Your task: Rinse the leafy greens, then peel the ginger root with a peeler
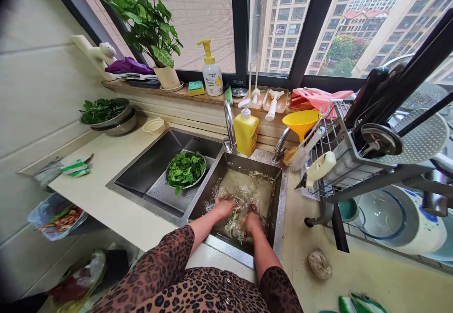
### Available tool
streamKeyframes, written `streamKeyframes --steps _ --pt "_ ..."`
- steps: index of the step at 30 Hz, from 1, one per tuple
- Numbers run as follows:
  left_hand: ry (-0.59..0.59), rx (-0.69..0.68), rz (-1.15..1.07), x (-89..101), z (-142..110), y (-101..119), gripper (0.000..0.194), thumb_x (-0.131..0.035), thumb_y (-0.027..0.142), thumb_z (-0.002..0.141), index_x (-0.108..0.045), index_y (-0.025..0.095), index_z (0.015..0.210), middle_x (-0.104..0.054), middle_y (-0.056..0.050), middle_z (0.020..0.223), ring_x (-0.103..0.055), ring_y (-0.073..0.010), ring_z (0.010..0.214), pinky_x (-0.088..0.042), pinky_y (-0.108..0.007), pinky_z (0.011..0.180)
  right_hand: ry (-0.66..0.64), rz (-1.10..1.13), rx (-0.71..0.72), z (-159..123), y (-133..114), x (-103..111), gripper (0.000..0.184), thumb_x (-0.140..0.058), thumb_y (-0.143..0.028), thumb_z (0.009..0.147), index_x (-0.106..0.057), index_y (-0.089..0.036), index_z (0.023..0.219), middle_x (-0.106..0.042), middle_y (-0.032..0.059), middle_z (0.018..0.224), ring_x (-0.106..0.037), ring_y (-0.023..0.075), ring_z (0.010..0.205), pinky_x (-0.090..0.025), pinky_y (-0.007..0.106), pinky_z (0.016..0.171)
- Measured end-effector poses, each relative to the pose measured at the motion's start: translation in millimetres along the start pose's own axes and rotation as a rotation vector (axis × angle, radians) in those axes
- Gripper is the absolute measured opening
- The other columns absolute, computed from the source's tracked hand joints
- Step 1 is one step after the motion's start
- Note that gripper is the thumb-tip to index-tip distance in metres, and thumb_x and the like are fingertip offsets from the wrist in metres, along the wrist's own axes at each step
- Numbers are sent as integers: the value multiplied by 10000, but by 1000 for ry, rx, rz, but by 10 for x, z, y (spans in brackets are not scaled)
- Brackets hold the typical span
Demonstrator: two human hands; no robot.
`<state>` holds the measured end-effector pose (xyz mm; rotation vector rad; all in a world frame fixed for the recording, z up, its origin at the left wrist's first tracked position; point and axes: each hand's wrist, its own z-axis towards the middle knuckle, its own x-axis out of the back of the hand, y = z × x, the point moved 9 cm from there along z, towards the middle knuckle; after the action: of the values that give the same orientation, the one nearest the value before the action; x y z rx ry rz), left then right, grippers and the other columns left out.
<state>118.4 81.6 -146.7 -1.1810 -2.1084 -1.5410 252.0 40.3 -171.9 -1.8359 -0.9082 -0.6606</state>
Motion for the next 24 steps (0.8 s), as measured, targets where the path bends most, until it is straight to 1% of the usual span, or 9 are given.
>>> streamKeyframes --steps 2,4,7,10,13,16,18,21,24 --pt "103 -15 10 165 -18 56 210 -548 81 640 -570 155 836 -610 -90 847 -545 -238 890 -341 -390 856 7 105 -10 52 -20 63 505 -300 -522 849 -540 -185 558 -572 40 494 -544 139 468 -401 226 447" --pt "174 -26 16 323 -59 102 197 -481 112 695 -554 159 872 -598 -64 861 -538 -189 858 -370 -307 798 9 283 8 79 -72 145 599 -117 -535 876 -533 -186 623 -595 49 553 -537 131 472 -393 214 433" --pt "210 -81 -47 440 -184 218 111 -487 202 727 -554 162 805 -571 0 732 -514 -131 707 -377 -225 654 -74 775 87 30 -240 219 615 -102 -585 856 -523 -182 662 -642 89 717 -568 145 573 -410 221 484" --pt "149 -248 -171 359 -359 477 222 -612 272 662 -582 166 854 -566 27 688 -494 -115 637 -364 -207 596 -197 1115 154 -117 -463 264 604 -163 -608 846 -561 -167 739 -653 100 813 -580 179 689 -433 258 576" --pt "162 -367 -211 284 -489 696 389 -681 227 590 -593 190 968 -609 7 797 -528 -143 740 -390 -233 693 -232 1102 182 -265 -615 314 638 -124 -597 858 -588 -165 926 -649 85 820 -582 185 731 -428 267 620" --pt "188 -359 -306 252 -491 725 334 -646 160 608 -610 188 939 -620 -14 875 -538 -156 826 -400 -255 774 -187 1030 177 -309 -604 378 644 -80 -599 857 -534 -205 1089 -641 64 863 -587 174 744 -424 262 629" --pt "149 -327 -452 225 -452 680 297 -643 150 609 -611 165 904 -617 -19 856 -546 -143 803 -414 -243 757 -125 1017 127 -269 -467 401 603 -128 -617 843 -501 -233 1120 -634 41 865 -581 163 716 -425 260 613" --pt "97 -286 -679 233 -418 596 308 -676 177 587 -591 134 880 -601 -15 799 -543 -120 729 -422 -216 684 -57 958 24 -193 -205 366 493 -380 -621 753 -555 -215 971 -600 -7 702 -520 131 557 -380 224 505" --pt "74 -294 -772 300 -450 573 301 -695 185 575 -583 127 848 -587 -5 753 -528 -108 681 -413 -209 645 -61 918 4 -204 -131 334 384 -541 -551 652 -569 -181 750 -503 -48 531 -403 88 428 -278 193 421"
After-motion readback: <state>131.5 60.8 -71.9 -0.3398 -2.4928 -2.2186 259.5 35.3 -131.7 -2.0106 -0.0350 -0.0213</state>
